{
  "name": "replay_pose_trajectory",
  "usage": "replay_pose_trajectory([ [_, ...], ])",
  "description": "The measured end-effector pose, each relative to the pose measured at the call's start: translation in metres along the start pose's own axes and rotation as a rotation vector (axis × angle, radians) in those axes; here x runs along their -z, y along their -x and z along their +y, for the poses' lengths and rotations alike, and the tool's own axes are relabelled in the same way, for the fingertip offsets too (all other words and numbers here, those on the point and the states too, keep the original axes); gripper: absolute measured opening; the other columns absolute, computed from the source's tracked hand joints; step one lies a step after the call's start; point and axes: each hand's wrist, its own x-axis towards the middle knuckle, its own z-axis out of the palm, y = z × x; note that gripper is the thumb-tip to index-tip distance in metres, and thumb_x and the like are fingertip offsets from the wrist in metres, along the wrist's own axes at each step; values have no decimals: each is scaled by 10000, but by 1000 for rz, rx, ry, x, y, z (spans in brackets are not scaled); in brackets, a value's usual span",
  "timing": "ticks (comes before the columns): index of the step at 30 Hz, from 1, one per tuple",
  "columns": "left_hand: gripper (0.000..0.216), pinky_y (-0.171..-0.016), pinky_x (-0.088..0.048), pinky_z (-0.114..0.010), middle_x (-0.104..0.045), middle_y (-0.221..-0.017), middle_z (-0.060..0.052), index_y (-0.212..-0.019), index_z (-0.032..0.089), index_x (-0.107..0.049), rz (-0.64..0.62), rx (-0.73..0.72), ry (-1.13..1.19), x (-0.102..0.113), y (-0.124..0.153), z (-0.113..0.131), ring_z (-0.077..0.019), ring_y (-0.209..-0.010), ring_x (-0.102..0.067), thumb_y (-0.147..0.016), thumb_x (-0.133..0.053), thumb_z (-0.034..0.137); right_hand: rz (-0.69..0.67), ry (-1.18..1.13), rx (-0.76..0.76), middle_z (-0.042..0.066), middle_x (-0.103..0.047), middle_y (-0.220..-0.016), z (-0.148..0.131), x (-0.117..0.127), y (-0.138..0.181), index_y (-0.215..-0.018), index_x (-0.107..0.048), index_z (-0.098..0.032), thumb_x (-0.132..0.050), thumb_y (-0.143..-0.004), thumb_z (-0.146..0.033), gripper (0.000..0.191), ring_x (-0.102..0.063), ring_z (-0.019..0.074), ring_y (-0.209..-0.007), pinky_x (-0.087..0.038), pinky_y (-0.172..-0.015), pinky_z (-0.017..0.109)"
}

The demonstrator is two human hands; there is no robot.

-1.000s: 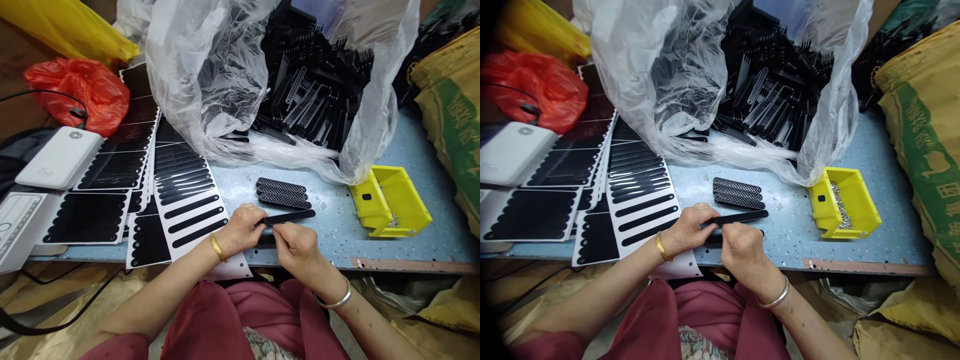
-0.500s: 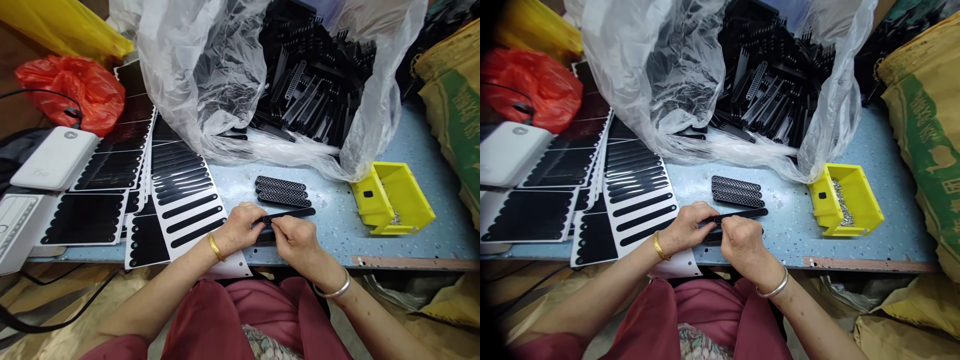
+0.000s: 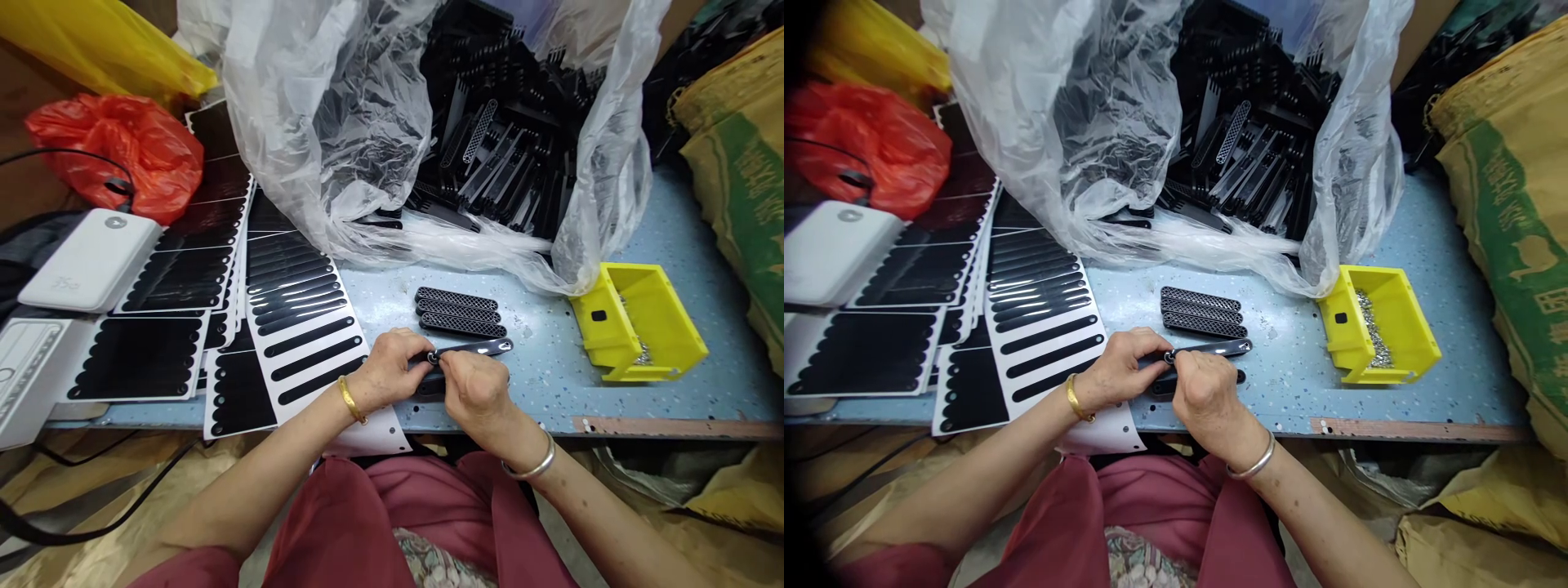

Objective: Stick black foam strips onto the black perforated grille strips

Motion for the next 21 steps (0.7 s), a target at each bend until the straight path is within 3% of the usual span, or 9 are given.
replay_pose_trajectory([
  [15,88,-619,-493,-231,-695,-689,-11,-775,138,-722,-22,198,251,8,-4,2,-131,-636,-624,-708,-674,169,49,-58,-14,23,-595,-568,0,-1,-5,-715,-569,-170,-450,-902,-79,240,-522,137,-502,-342,-542,268],
  [21,112,-673,-497,-268,-708,-730,-30,-808,153,-724,6,101,142,5,-2,2,-152,-684,-636,-738,-639,174,77,-122,-73,21,-615,-589,-2,0,-4,-760,-566,-174,-452,-919,-102,209,-533,133,-494,-349,-531,263],
])
